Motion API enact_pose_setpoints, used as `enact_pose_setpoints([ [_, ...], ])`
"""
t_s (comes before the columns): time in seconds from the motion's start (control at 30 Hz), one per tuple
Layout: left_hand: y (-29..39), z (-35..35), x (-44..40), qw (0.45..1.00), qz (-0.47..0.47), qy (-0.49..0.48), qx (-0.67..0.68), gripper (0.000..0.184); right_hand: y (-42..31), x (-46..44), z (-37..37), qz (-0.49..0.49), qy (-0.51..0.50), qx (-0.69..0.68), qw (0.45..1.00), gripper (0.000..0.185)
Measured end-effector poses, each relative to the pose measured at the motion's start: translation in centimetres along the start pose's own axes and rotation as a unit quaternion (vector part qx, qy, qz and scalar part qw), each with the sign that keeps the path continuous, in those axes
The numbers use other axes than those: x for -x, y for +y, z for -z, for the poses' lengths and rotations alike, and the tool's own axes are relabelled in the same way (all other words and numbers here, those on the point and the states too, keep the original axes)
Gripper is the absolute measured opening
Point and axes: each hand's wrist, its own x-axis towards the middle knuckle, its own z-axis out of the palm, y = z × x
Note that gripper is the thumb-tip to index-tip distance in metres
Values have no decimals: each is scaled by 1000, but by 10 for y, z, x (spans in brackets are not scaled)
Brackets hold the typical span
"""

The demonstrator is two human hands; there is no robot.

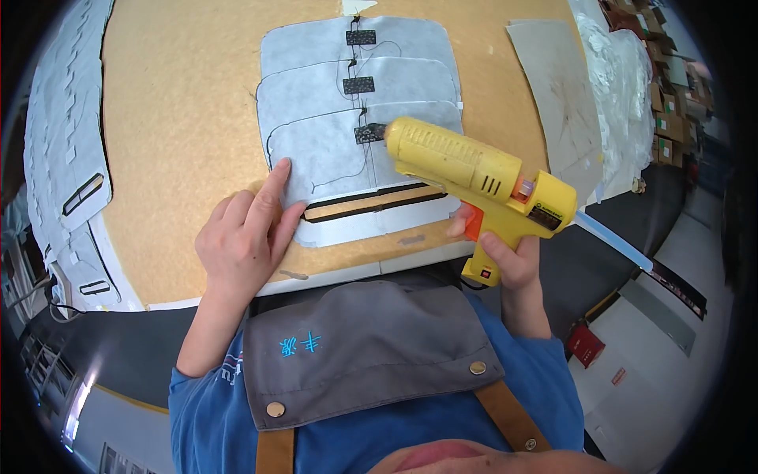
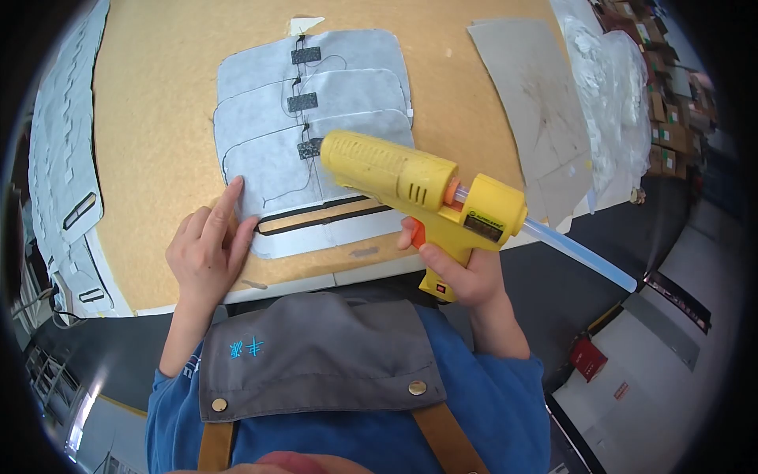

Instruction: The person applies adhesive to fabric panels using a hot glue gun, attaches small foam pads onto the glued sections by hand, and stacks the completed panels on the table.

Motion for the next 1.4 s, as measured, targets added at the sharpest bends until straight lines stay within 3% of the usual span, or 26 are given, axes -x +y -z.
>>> enact_pose_setpoints([
  [0.57,0,0,0,1000,1,-6,-3,55,-4,4,5,-7,20,14,1000,50],
  [0.77,1,1,-1,1000,-6,5,-3,54,1,7,5,2,48,39,998,58],
  [0.87,2,2,-2,1000,3,10,-20,54,3,12,21,-4,61,-89,994,63],
  [0.9,1,1,-2,1000,-1,15,-16,52,16,14,40,24,46,-211,976,61],
  [0.97,0,2,2,1000,1,13,-10,51,14,3,56,112,104,-432,889,55],
  [1.0,0,3,2,1000,6,9,-6,52,8,-1,73,122,41,-428,895,52],
  [1.03,0,5,1,1000,-1,20,3,51,7,-6,85,150,129,-414,889,50],
  [1.07,0,5,2,1000,-1,21,1,50,10,-8,102,156,136,-388,898,48],
  [1.13,0,5,3,1000,2,19,10,53,8,-12,106,132,256,-275,917,49],
  [1.17,-1,7,2,1000,1,26,2,53,7,-15,104,137,249,-279,917,49],
  [1.23,1,11,3,999,12,21,42,51,-5,-15,86,55,366,-289,883,52],
  [1.27,0,12,3,999,9,22,40,51,-3,-12,88,57,366,-292,882,52],
  [1.37,-10,18,10,946,168,23,275,46,-1,-1,96,17,310,-269,912,54],
  [1.4,-14,23,11,945,168,19,280,46,-2,1,95,6,323,-221,920,54],
])
